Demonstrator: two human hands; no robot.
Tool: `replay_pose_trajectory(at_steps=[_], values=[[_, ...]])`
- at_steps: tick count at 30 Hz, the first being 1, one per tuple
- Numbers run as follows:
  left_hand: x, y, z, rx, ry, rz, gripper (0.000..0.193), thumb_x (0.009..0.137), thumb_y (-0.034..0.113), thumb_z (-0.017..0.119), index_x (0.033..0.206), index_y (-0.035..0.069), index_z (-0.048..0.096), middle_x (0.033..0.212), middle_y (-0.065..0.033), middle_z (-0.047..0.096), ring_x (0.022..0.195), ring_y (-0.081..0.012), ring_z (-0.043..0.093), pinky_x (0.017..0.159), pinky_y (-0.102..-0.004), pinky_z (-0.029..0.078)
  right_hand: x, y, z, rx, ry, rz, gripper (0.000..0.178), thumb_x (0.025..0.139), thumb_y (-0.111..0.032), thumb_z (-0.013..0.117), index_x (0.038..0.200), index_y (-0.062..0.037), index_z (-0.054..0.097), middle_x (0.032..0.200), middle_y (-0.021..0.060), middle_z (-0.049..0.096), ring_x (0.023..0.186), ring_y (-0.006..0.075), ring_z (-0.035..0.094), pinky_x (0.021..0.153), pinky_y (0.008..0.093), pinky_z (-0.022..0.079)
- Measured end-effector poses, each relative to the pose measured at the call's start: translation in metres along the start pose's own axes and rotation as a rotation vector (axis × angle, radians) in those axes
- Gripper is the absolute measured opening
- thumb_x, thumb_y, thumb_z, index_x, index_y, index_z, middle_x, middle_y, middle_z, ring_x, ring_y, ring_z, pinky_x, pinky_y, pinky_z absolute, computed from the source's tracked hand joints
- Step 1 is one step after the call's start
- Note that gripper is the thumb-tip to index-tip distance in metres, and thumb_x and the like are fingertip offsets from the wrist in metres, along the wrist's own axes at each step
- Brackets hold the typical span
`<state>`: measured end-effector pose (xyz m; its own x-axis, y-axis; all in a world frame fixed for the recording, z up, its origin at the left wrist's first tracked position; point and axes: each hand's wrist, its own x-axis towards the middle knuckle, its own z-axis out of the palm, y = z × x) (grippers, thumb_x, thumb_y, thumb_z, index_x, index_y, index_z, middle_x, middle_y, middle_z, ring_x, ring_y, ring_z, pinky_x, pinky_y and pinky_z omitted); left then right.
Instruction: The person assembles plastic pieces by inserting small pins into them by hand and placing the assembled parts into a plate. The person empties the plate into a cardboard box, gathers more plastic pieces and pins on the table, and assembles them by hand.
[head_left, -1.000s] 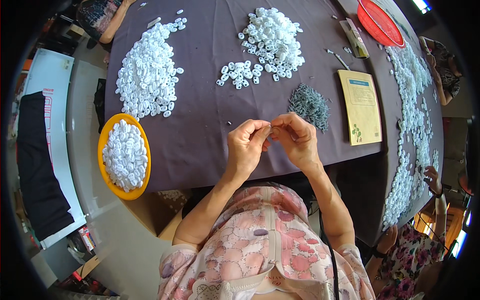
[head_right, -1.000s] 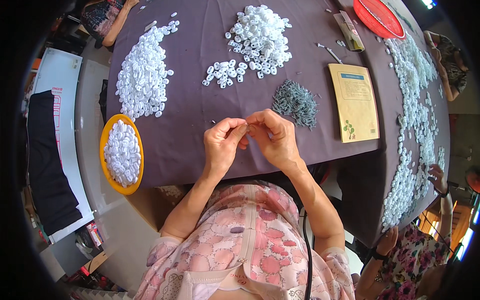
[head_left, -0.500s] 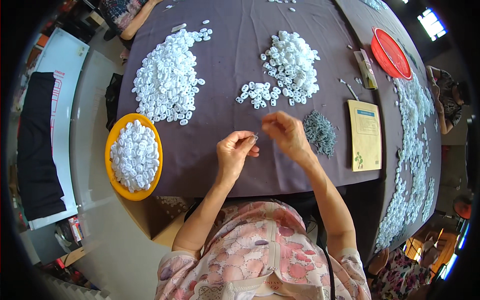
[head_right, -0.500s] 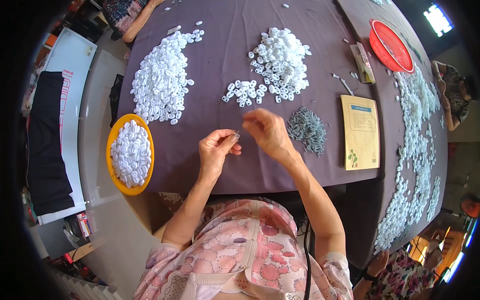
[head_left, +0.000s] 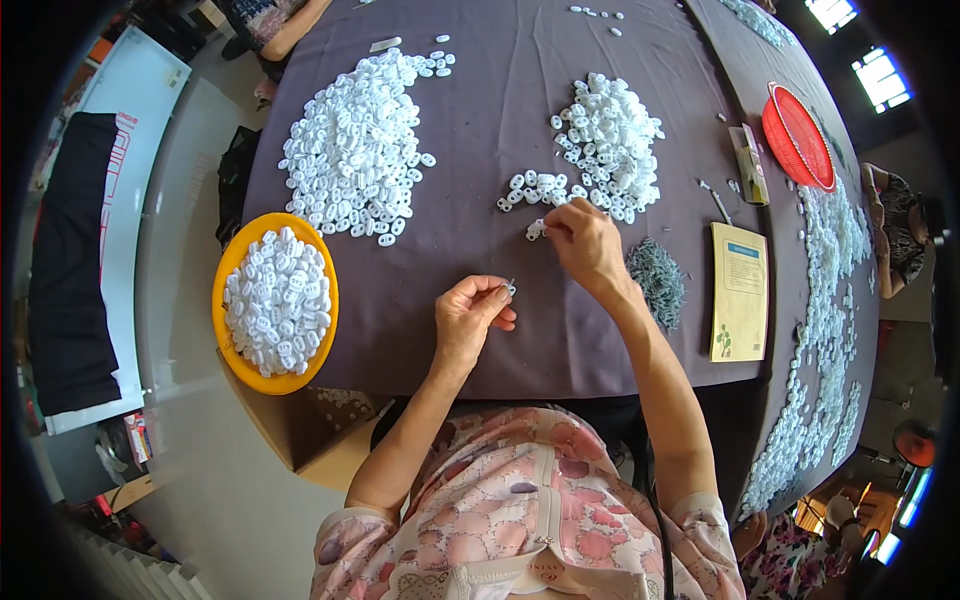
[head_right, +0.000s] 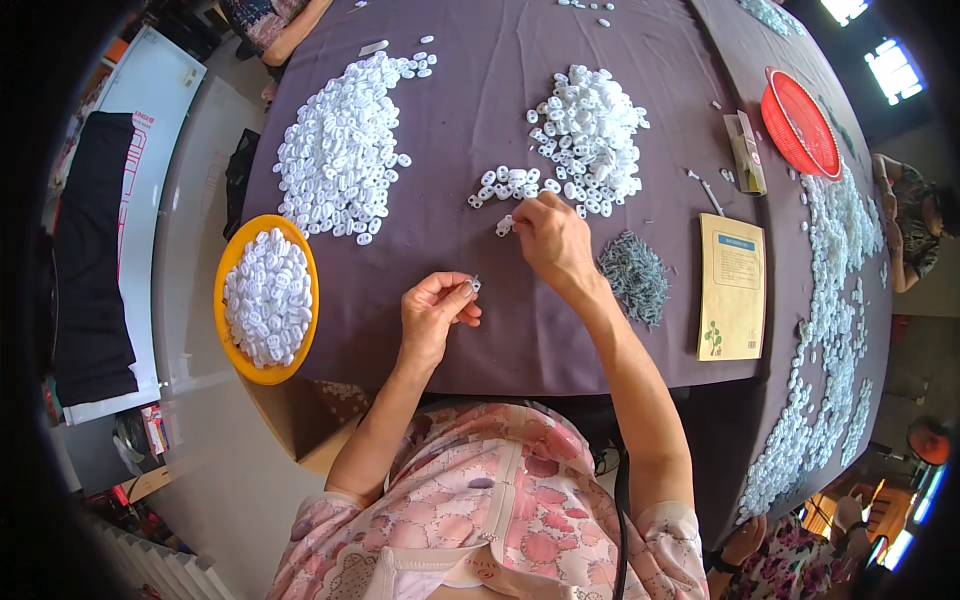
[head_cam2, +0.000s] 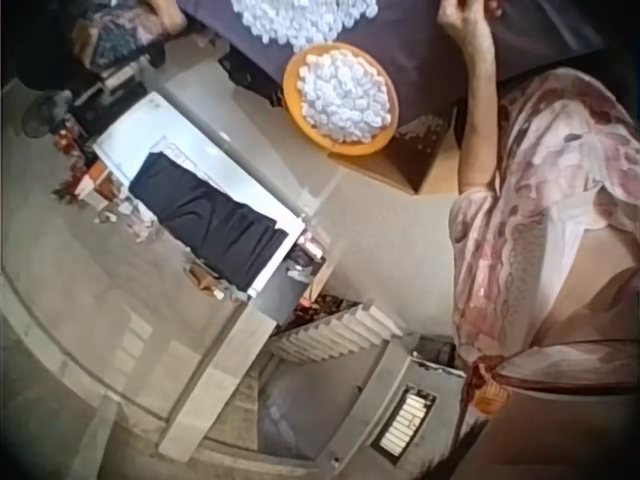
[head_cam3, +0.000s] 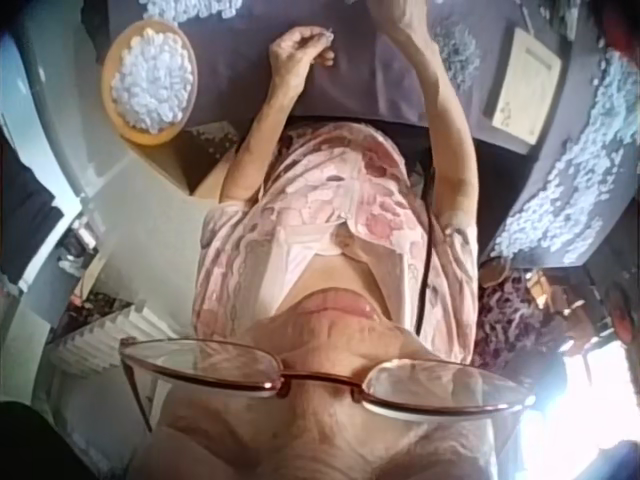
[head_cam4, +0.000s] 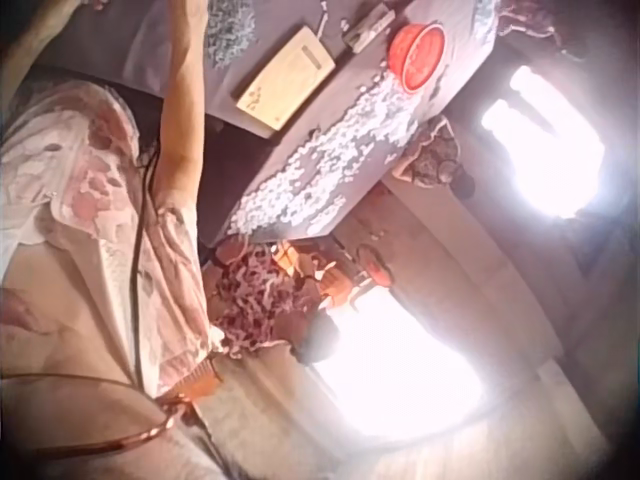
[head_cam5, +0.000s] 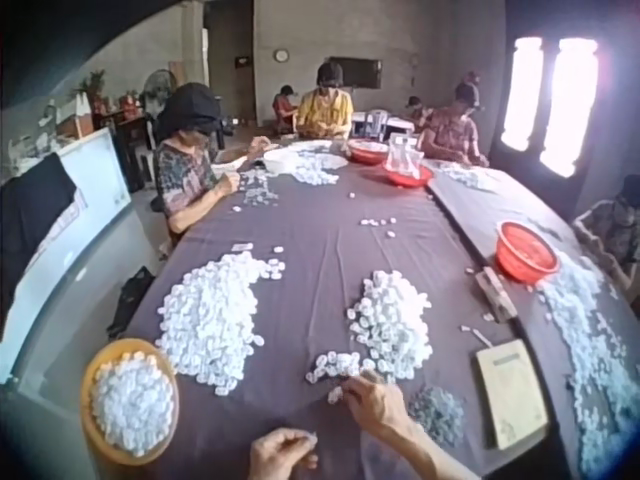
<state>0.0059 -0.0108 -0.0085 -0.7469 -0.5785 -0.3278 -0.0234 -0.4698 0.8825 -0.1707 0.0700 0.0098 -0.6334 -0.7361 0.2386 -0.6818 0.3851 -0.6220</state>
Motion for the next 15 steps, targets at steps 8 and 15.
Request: replay_pose_trajectory(at_steps=[8, 15], values=[[0.001, -0.001, 0.003, 0.010, -0.012, 0.001, 0.010, 0.083, 0.005, 0.060, 0.091, -0.001, 0.061, 0.076, -0.0068, 0.061, 0.059, -0.0121, 0.060, 0.052, -0.0240, 0.052, 0.016, 0.015, -0.013, -0.174, 0.123, -0.035, 0.009, 0.076, -0.011, 0.062, 0.083, -0.0063, 0.063, 0.078, 0.0105, 0.059, 0.071, 0.0281, 0.059, 0.063, 0.0367, 0.047], [-0.001, -0.002, 0.003, -0.005, -0.006, 0.016, 0.010, 0.083, 0.005, 0.060, 0.091, 0.000, 0.061, 0.076, -0.0066, 0.061, 0.060, -0.0120, 0.060, 0.052, -0.0241, 0.052, 0.020, 0.014, 0.000, -0.369, -0.011, -0.031, 0.016, 0.075, -0.021, 0.065, 0.087, -0.0089, 0.064, 0.086, 0.0074, 0.056, 0.079, 0.0266, 0.059, 0.065, 0.0379, 0.047]])
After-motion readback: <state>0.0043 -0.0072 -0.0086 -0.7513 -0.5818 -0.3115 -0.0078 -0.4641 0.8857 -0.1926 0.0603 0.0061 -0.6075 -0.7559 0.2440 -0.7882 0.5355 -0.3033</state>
